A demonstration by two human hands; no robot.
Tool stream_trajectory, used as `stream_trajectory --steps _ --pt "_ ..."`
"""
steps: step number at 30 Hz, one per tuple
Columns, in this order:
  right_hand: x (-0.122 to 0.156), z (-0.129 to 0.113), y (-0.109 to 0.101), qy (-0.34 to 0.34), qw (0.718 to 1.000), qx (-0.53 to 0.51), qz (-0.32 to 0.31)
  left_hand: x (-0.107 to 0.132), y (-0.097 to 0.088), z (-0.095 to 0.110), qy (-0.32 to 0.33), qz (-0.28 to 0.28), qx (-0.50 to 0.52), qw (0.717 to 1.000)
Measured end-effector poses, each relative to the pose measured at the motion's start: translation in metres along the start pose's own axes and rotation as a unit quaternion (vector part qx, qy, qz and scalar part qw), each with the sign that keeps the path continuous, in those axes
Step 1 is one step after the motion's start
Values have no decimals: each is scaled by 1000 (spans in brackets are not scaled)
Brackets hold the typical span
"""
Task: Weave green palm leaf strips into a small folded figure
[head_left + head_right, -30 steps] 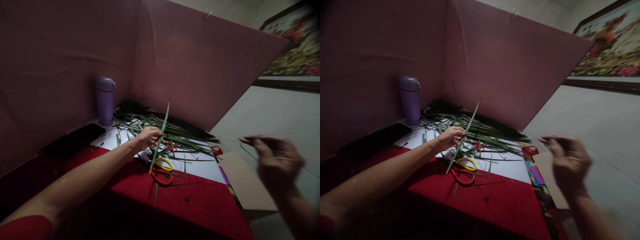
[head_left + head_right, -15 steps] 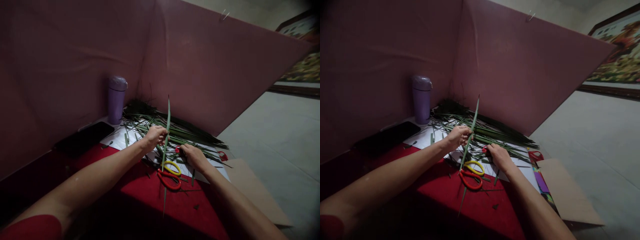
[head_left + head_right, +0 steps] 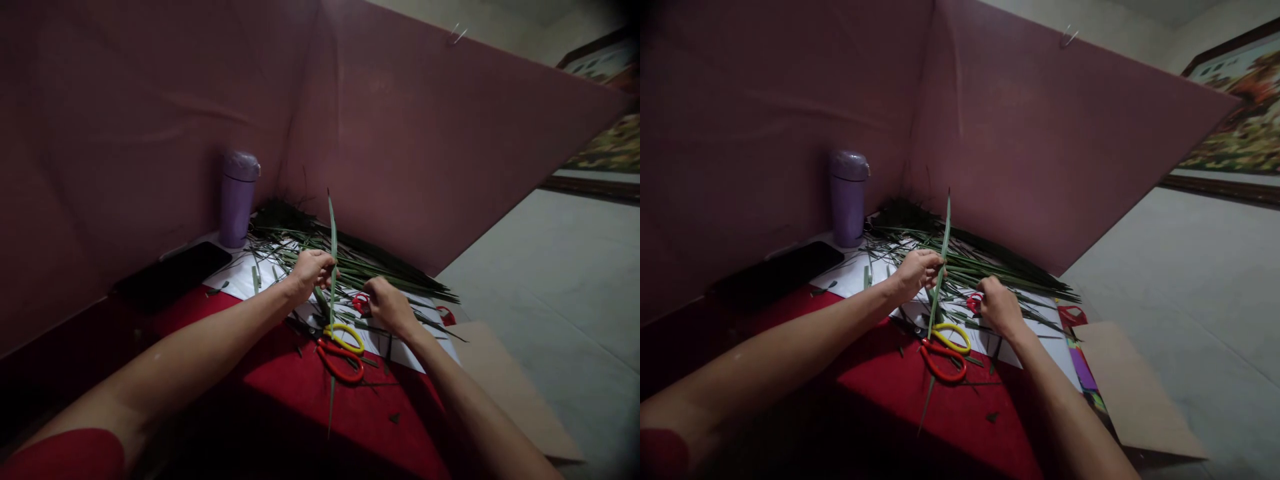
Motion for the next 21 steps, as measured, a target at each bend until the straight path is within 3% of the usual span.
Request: stream_trajectory --steps 3,8,11,13,15,17,19,21 --pt "17 -19 10 -52 998 17 -43 1 1 -2 -6 -1 -1 1000" --pt "17 -34 8 -96 992 52 -62 2 4 -3 -9 -22 -9 1000" --pt "18 -29 -1 -106 990 67 -59 0 3 -3 -11 -21 -7 1000" --pt "20 -17 -8 -77 994 63 -54 -1 1 -3 -12 -15 -6 1000" --pt "23 -1 -14 -23 998 -2 -59 -1 1 -2 -9 -10 -6 1000" --pt "23 9 -18 37 986 -148 -66 -2 0 -3 -3 -7 -6 1000" --pt "23 6 -13 77 936 -327 -103 -4 -1 -3 3 -5 -2 1000" --pt "23 -6 -4 104 880 -441 -141 -5 -4 -2 9 1 -2 1000"
Point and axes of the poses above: each hand's wrist, its own x-axis away from the middle knuckle, its own y-axis out of the palm, z = x × y, the point moved 9 cm from there along -x, towards the middle knuckle, and after that the axes turned 6 degrees about y, right-handed, at the moved point
